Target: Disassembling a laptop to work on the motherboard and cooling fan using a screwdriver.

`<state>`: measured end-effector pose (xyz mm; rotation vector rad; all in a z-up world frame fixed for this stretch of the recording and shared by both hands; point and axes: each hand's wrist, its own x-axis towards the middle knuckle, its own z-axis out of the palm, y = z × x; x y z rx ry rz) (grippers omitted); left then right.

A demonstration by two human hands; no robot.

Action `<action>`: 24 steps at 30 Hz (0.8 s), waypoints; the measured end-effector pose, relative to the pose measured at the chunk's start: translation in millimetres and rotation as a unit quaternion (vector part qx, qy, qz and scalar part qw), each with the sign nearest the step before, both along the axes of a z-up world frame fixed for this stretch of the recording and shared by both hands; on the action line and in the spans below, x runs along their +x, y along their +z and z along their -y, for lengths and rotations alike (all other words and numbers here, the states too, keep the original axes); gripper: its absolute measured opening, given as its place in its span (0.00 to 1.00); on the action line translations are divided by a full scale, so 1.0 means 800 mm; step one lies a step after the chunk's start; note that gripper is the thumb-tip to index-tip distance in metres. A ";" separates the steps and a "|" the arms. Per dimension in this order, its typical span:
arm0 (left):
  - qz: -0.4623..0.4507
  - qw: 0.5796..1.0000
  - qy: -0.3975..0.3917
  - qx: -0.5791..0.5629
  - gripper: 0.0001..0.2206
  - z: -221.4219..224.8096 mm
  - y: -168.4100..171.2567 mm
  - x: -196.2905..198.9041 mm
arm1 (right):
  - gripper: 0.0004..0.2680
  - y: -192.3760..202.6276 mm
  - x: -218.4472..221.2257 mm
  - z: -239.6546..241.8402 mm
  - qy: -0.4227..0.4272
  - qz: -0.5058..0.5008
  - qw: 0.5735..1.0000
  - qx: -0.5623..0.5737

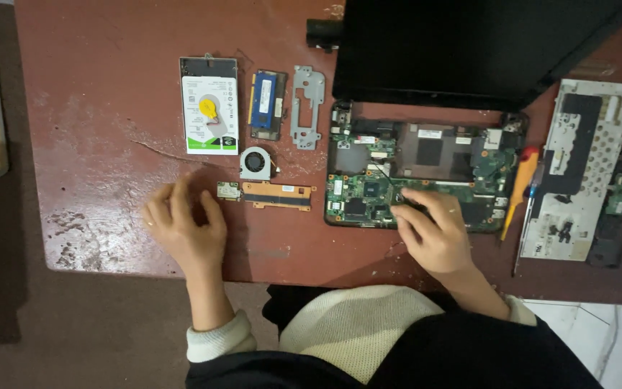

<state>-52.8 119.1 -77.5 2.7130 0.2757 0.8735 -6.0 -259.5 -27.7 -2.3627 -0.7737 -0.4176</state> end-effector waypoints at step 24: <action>-0.135 0.950 -0.282 -0.008 0.24 0.231 0.078 0.016 | 0.03 0.002 0.020 -0.021 0.050 -0.009 0.996 -0.067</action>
